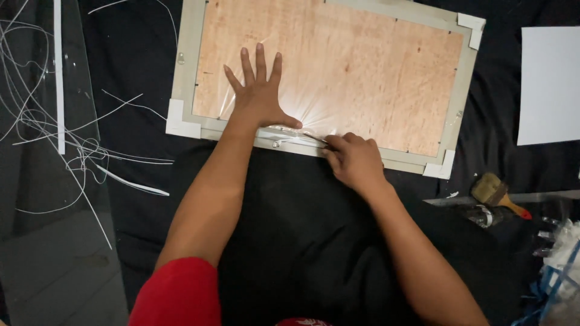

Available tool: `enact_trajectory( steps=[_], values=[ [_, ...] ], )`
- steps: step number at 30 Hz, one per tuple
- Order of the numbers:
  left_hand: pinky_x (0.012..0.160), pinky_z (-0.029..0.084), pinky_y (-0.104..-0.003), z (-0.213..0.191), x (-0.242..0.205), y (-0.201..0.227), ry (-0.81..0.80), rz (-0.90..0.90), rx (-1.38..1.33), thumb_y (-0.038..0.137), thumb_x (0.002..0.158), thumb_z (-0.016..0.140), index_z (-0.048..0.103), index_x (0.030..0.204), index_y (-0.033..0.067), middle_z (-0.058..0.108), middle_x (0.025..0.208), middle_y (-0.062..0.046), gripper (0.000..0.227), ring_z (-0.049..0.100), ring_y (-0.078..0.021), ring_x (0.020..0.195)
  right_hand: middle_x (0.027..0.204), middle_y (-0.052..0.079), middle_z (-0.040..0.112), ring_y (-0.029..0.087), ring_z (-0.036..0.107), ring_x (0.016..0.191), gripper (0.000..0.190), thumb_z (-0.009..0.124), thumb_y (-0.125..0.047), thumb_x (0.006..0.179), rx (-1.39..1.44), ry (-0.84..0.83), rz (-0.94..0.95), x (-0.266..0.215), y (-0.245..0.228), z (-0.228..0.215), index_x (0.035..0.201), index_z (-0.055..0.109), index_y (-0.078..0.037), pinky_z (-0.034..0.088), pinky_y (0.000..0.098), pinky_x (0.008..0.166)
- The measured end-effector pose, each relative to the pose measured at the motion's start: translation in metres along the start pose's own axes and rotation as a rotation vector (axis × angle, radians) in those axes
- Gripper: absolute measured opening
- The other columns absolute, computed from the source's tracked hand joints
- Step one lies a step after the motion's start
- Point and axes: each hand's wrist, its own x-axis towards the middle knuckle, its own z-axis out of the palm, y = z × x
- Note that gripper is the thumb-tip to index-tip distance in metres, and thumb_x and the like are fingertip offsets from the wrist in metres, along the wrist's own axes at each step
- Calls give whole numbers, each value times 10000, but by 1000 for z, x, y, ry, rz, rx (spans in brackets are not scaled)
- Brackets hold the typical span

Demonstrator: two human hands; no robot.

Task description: Removing the wooden back panel from a picture frame using a utility knife to cut the edges.

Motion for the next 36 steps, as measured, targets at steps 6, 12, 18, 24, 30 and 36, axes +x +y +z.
enact_trajectory(
  steps=[6, 12, 18, 24, 30, 36],
  values=[
    [1056, -60, -833, -2, -4, 2, 8, -2, 11, 768, 426, 905, 32, 1665, 101, -167, 1641, -294, 1656, -242, -520, 1442, 887, 57, 671, 270, 605, 781, 252, 712, -242, 889, -140, 160, -197, 12, -9, 11, 1122, 779, -174, 386, 411, 790],
    [1062, -68, -826, -7, -3, 4, -26, -10, -9, 727, 429, 933, 34, 1663, 96, -170, 1643, -292, 1652, -252, -523, 1434, 897, 58, 666, 262, 604, 782, 246, 699, -267, 911, -189, 127, -204, 19, -11, 16, 1132, 774, -186, 373, 408, 804],
    [1067, -70, -821, -10, -5, 6, -29, -21, -5, 709, 436, 935, 24, 1660, 103, -164, 1649, -286, 1642, -239, -519, 1448, 888, 58, 665, 271, 617, 773, 248, 697, -279, 893, -254, 139, -245, 25, -12, 18, 1116, 779, -206, 381, 412, 784],
    [1048, -67, -843, -7, -4, 4, -11, -8, -4, 731, 442, 927, 17, 1660, 88, -173, 1640, -300, 1651, -252, -529, 1433, 948, 57, 709, 259, 642, 804, 298, 674, -322, 917, -317, 12, -199, 31, -16, 12, 1171, 783, -208, 379, 405, 814],
    [1046, -67, -842, -7, -4, 5, -19, -15, -18, 704, 447, 938, 15, 1659, 85, -178, 1641, -297, 1644, -255, -524, 1435, 906, 73, 698, 278, 644, 793, 245, 679, -315, 902, -341, -6, -184, 32, -20, 6, 1098, 791, -219, 374, 410, 793],
    [1034, -80, -848, -10, -4, 6, -28, -12, -23, 700, 452, 941, 11, 1657, 76, -182, 1636, -309, 1645, -267, -532, 1424, 884, 96, 694, 284, 648, 774, 257, 656, -273, 895, -384, -84, -146, 36, -20, 2, 1111, 789, -231, 378, 410, 780]
  ],
)
